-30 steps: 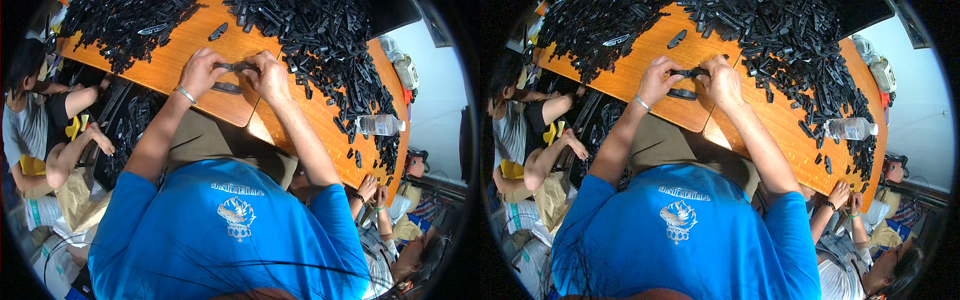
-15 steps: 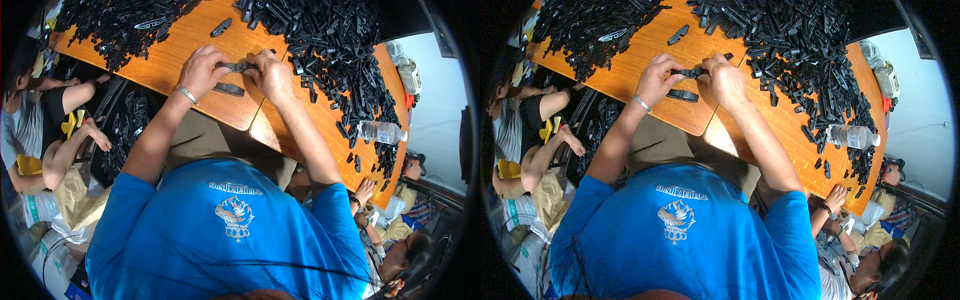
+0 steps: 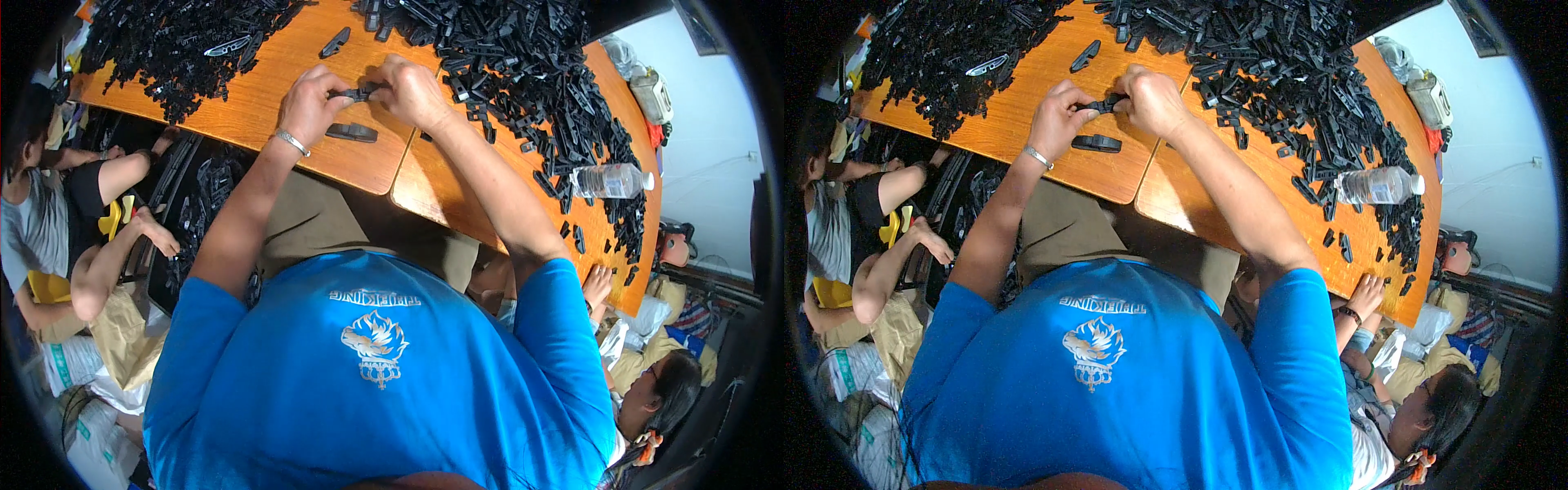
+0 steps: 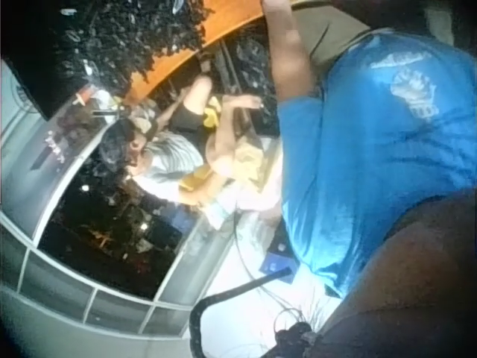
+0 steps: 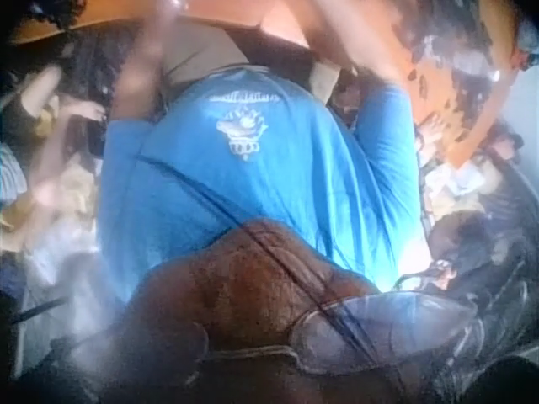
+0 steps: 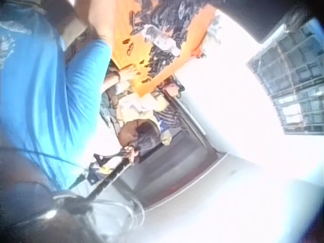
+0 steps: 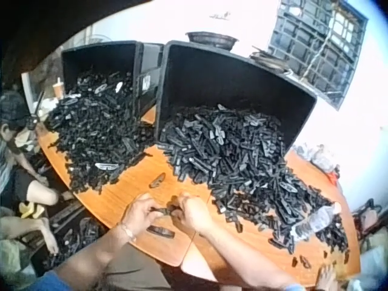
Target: The person sorts and inspects small black plastic components by hand on a table.
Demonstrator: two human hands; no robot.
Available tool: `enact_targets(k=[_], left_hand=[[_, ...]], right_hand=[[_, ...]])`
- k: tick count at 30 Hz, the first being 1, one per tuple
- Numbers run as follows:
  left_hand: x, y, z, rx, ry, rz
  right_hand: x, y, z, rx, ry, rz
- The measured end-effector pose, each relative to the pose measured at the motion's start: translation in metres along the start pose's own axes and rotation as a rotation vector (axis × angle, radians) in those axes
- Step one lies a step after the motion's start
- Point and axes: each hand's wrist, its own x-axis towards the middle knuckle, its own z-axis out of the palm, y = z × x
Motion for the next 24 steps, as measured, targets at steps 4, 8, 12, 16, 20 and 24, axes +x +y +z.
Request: enact_targets(k=[4, 8, 12, 16, 20, 24], left_hand=[[0.002, -0.003, -0.003, -0.001, -0.064, 0.026], [-0.003, -0.002, 0.000, 0.008, -0.029, 0.020], [-0.011, -0.009, -0.014, -0.149, -0.154, -0.066], [-0.023, 0.030, -0.022, 0.013, -0.044, 0.164], [-0.040, 0.037, -0.005, 0.217, -0.194, 0.221], [-0.065, 0.029, -0.029, 0.168, -0.101, 0.203]], right_hand=[[0.000, -0.010, 0.010, -0.017, -0.038, -0.043], [0.000, -0.014, -0.004, -0.072, -0.126, 0.010], [-0.015, -0.018, -0.022, 0.004, -0.092, -0.024], [-0.042, 0.002, -0.046, 0.005, -0.040, 0.185], [-0.072, -0.016, -0.060, -0.045, -0.144, 0.235], [-0.090, -0.016, -0.052, -0.115, -0.179, 0.240]])
